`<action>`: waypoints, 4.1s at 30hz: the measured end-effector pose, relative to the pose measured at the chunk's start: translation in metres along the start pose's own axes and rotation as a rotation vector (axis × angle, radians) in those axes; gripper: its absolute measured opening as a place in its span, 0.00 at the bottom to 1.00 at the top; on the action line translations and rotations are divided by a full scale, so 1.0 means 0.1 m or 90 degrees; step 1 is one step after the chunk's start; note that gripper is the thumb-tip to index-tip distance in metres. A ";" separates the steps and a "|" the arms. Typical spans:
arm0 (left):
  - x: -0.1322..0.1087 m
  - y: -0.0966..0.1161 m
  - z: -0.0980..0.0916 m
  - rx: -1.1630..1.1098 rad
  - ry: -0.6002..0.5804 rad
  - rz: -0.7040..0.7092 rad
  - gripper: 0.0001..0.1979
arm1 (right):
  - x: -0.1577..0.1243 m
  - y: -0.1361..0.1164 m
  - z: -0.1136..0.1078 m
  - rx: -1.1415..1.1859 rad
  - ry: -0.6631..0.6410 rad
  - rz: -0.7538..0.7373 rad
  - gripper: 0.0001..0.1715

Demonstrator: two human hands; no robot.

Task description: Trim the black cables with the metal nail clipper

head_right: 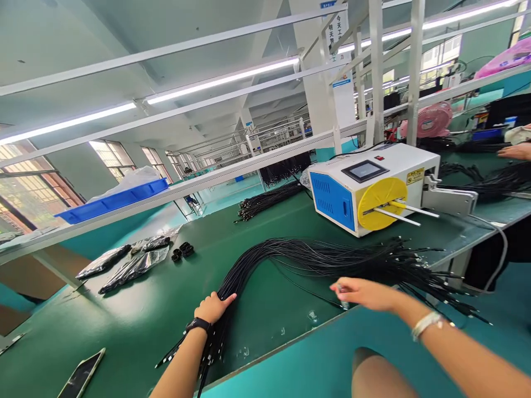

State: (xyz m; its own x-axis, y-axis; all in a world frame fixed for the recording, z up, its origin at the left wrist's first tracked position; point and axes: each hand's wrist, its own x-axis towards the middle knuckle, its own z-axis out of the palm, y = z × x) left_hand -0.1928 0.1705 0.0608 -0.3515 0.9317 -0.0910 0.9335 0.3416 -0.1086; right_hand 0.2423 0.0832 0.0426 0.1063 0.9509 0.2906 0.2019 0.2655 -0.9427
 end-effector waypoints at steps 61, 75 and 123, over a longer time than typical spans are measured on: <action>-0.71 0.55 -0.16 -0.191 -0.254 0.055 0.18 | 0.14 0.55 0.74 -0.389 -0.043 0.080 0.18; -1.20 0.51 -0.12 -0.488 -0.375 0.046 0.14 | 0.16 0.51 0.75 -0.386 -0.050 0.111 0.18; -2.16 0.85 0.12 -0.493 -0.186 0.144 0.23 | -0.71 0.11 0.62 0.135 -0.156 0.348 0.15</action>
State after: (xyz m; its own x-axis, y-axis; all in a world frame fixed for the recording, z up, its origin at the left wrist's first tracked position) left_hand -0.0381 -0.0031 0.0589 -0.0564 0.9548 -0.2918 0.7312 0.2385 0.6391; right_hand 0.1767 0.0279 0.0018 -0.0919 0.9600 -0.2644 -0.0180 -0.2670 -0.9635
